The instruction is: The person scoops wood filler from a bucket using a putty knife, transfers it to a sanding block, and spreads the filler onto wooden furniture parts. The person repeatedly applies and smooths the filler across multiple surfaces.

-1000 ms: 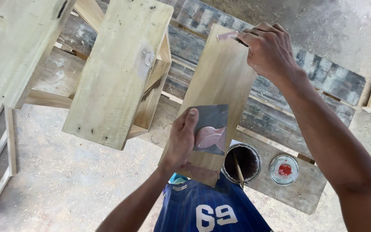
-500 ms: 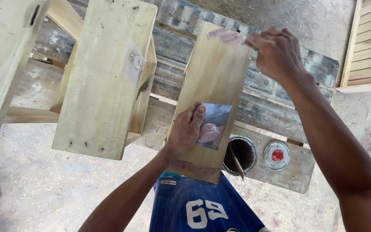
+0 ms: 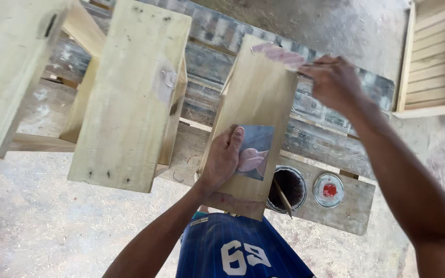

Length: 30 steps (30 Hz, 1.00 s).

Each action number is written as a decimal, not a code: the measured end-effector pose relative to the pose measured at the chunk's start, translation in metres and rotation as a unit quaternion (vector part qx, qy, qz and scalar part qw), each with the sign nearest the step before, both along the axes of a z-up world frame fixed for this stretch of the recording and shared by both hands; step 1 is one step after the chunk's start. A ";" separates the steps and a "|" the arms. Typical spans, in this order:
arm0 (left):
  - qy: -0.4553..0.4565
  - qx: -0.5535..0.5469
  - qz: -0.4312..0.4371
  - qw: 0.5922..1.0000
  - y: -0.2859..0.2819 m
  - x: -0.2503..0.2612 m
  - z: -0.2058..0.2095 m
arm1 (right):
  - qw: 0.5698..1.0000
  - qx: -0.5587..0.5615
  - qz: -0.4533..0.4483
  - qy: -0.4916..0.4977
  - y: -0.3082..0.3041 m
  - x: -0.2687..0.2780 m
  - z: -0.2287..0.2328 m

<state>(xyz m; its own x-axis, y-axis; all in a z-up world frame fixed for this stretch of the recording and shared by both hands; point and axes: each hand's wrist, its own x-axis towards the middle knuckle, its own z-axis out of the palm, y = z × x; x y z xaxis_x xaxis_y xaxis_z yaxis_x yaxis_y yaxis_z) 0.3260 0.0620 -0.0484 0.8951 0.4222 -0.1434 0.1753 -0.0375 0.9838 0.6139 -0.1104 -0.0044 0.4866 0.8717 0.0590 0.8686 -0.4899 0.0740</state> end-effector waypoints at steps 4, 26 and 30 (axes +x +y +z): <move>0.003 -0.029 0.003 1.000 -0.009 -0.003 -0.002 | 0.995 0.091 0.034 -0.003 -0.002 0.010 0.011; -0.021 -0.022 0.008 1.000 0.000 0.006 -0.007 | 0.990 0.113 0.082 0.024 0.005 -0.011 -0.034; -0.001 0.052 0.016 0.999 0.002 0.009 -0.007 | 0.997 0.048 0.053 0.042 -0.013 -0.029 0.004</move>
<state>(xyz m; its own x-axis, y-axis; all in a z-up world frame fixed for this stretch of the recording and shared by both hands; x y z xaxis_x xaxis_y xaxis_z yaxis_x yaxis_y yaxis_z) 0.3347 0.0636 -0.0556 0.8810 0.4635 -0.0947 0.1753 -0.1337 0.9754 0.5853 -0.1233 0.0001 0.3985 0.9109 0.1071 0.9172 -0.3960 -0.0448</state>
